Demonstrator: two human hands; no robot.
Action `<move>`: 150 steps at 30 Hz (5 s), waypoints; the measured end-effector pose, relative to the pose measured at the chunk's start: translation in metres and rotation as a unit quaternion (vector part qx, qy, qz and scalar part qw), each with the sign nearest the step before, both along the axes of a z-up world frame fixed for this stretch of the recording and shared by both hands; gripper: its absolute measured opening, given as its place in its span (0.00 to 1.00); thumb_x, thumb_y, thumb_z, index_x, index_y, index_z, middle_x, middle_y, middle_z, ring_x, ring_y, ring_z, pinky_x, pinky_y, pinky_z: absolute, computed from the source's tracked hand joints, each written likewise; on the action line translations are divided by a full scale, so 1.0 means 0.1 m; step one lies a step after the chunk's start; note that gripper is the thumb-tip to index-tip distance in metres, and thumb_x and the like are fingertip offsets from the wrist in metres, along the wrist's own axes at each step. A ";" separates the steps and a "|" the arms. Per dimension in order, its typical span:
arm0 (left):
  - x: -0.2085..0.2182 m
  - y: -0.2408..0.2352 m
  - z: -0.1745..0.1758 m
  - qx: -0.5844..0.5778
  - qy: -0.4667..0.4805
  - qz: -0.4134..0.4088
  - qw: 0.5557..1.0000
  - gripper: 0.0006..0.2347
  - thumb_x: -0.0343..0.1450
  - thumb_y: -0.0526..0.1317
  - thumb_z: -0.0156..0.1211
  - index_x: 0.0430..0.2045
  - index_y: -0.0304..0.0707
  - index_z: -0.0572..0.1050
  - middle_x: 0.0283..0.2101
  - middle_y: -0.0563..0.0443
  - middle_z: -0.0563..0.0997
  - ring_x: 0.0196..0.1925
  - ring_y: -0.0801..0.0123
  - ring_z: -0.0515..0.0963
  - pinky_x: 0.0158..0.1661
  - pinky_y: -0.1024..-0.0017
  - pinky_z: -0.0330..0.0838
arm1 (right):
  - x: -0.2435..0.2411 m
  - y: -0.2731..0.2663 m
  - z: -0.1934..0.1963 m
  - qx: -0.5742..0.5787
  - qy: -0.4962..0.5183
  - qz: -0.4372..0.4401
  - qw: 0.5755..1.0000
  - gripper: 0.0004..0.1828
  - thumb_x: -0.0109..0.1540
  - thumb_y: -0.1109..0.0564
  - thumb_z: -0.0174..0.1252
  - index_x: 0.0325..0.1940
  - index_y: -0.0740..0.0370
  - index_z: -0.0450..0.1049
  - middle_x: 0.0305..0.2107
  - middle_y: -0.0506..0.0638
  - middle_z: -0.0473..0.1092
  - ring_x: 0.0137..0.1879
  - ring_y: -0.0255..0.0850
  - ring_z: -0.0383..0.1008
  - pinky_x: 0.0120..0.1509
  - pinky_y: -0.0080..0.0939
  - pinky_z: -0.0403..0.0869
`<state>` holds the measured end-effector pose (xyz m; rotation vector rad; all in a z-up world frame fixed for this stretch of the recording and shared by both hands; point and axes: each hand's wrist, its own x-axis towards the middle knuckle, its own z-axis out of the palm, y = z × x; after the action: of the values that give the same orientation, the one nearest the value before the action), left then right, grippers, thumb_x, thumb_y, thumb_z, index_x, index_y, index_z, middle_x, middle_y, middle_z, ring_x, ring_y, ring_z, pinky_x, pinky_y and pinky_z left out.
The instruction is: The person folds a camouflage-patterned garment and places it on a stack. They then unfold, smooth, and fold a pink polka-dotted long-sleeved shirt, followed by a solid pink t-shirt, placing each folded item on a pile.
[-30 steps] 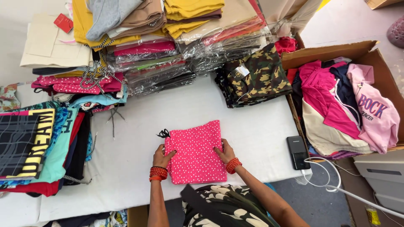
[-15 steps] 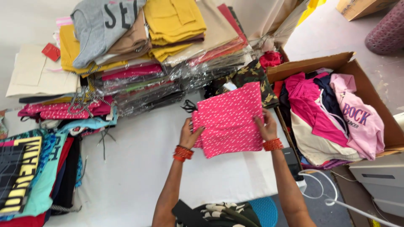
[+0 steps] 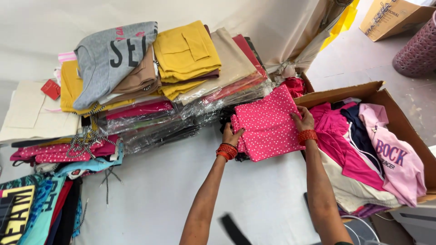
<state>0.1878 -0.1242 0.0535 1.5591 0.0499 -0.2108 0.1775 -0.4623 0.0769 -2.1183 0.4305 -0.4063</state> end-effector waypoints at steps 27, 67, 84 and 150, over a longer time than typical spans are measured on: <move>0.32 -0.21 0.28 0.621 -0.235 -0.162 0.730 0.37 0.69 0.65 0.51 0.72 0.53 0.53 0.77 0.41 0.48 0.77 0.37 0.43 0.69 0.35 0.34 | 0.78 0.90 -0.43 -0.367 0.066 0.142 0.917 0.43 0.68 0.31 0.39 0.77 0.64 0.51 0.78 0.57 0.43 0.83 0.55 0.35 0.82 0.56 0.36; -2.25 1.67 -0.76 0.624 -0.103 -0.044 0.773 0.25 0.76 0.50 0.42 0.70 0.49 0.57 0.76 0.48 0.52 0.77 0.55 0.49 0.72 0.49 0.39 | -1.55 -1.85 -1.96 -0.317 0.290 -0.247 0.869 0.47 0.59 0.33 0.61 0.78 0.46 0.54 0.71 0.62 0.55 0.77 0.59 0.49 0.73 0.76 0.45; -2.40 1.69 -0.73 0.609 -0.089 -0.050 0.787 0.24 0.77 0.48 0.40 0.71 0.49 0.56 0.77 0.49 0.51 0.78 0.57 0.48 0.73 0.52 0.38 | -1.60 -1.41 -1.18 -0.346 0.101 -0.336 0.870 0.03 0.67 0.53 0.64 0.42 0.51 0.81 0.38 0.49 0.77 0.47 0.52 0.74 0.52 0.59 0.66; -2.72 3.11 -0.08 0.473 -0.153 -0.084 0.863 0.28 0.66 0.35 0.68 0.61 0.34 0.65 0.63 0.35 0.71 0.64 0.45 0.71 0.61 0.51 0.67 | -3.56 2.86 -0.56 -0.318 0.316 0.193 0.873 0.43 0.58 0.58 0.59 0.74 0.24 0.57 0.74 0.63 0.47 0.78 0.65 0.45 0.75 0.66 0.54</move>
<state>-0.0846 0.1872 0.0458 2.5734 -0.2751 -0.0619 -0.1789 -0.1766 0.0208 -2.8940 0.2294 0.4732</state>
